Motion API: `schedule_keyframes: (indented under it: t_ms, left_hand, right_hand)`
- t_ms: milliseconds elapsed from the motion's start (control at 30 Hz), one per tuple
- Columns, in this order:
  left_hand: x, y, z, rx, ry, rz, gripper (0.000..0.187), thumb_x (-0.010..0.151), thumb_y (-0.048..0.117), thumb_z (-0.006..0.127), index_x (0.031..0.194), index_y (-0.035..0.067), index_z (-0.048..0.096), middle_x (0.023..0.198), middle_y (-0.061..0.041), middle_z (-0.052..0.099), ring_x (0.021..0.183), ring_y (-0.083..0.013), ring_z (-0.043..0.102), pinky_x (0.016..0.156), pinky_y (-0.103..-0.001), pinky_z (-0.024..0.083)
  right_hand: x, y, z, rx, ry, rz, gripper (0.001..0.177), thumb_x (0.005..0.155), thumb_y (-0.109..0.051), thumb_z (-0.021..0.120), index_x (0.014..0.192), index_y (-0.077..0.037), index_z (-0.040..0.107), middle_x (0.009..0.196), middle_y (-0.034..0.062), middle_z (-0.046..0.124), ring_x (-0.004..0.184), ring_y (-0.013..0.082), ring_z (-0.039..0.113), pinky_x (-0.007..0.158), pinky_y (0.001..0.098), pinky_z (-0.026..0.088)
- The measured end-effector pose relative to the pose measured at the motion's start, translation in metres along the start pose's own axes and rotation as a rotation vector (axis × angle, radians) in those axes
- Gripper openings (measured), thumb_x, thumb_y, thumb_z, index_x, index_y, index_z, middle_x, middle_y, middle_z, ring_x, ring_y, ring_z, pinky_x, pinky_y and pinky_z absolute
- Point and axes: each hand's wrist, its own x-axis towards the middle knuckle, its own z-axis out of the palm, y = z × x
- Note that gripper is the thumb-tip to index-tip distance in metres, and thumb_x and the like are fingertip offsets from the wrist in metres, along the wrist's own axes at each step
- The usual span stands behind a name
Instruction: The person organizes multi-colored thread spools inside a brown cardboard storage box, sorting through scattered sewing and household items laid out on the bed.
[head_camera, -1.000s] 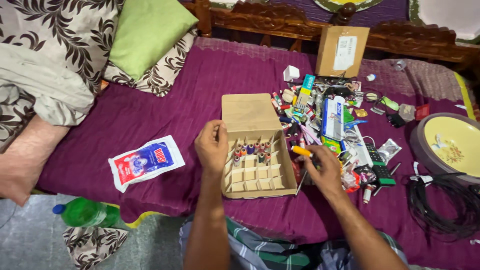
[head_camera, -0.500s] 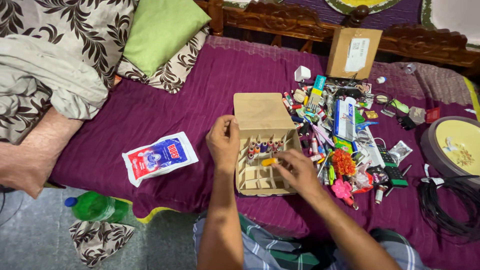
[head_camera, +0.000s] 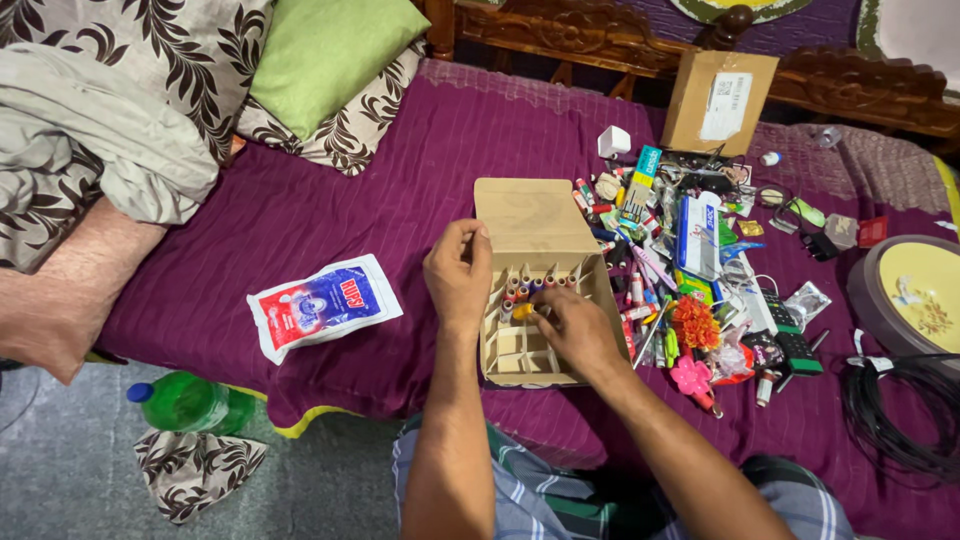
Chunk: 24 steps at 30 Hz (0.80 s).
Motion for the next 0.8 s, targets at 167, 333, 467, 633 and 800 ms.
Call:
schedule_keyframes:
  t_ms: [167, 333, 467, 633, 800]
  left_hand:
    - [0.001, -0.001, 0.002, 0.002, -0.003, 0.013, 0.007, 0.097, 0.006, 0.068, 0.099, 0.0, 0.069, 0.081, -0.007, 0.074, 0.069, -0.0126, 0.072, 0.062, -0.028, 0.056]
    - [0.001, -0.001, 0.003, -0.01, -0.007, 0.016, 0.006, 0.097, 0.006, 0.067, 0.1, 0.001, 0.069, 0.081, -0.007, 0.074, 0.07, -0.0127, 0.072, 0.062, -0.028, 0.057]
    - [0.001, -0.002, 0.002, 0.03, -0.016, 0.017, 0.006, 0.097, 0.006, 0.066, 0.099, 0.002, 0.07, 0.08, -0.006, 0.074, 0.07, -0.0124, 0.072, 0.06, -0.027, 0.057]
    - [0.0, -0.005, 0.002, 0.043, -0.014, 0.029, 0.006, 0.097, 0.006, 0.066, 0.099, 0.002, 0.07, 0.08, -0.006, 0.073, 0.069, -0.0127, 0.072, 0.06, -0.027, 0.057]
    - [0.001, -0.007, 0.003, 0.067, -0.034, -0.006, 0.007, 0.097, 0.007, 0.066, 0.099, 0.002, 0.071, 0.079, -0.006, 0.074, 0.069, -0.013, 0.072, 0.058, -0.027, 0.057]
  right_hand:
    - [0.005, 0.003, 0.001, -0.061, -0.021, -0.049, 0.029, 0.088, -0.026, 0.075, 0.111, -0.009, 0.073, 0.105, 0.0098, 0.075, 0.09, 0.0292, 0.073, 0.082, 0.0427, 0.056]
    - [0.01, -0.001, 0.003, -0.162, -0.025, -0.108, 0.025, 0.088, -0.023, 0.073, 0.111, -0.012, 0.075, 0.106, 0.0094, 0.073, 0.093, 0.0316, 0.071, 0.081, 0.0441, 0.057]
    - [0.013, -0.007, 0.004, -0.254, -0.049, -0.137, 0.027, 0.087, -0.021, 0.073, 0.111, -0.01, 0.073, 0.104, 0.0107, 0.07, 0.094, 0.0333, 0.069, 0.078, 0.0446, 0.057]
    - [0.015, -0.005, 0.007, -0.202, -0.065, -0.117, 0.024, 0.089, -0.021, 0.072, 0.11, -0.009, 0.072, 0.105, 0.0119, 0.072, 0.093, 0.0334, 0.071, 0.08, 0.0442, 0.057]
    - [0.015, 0.012, 0.008, -0.041, 0.047, -0.144, 0.025, 0.086, -0.017, 0.073, 0.11, -0.009, 0.073, 0.107, 0.0117, 0.075, 0.093, 0.0329, 0.073, 0.081, 0.0414, 0.057]
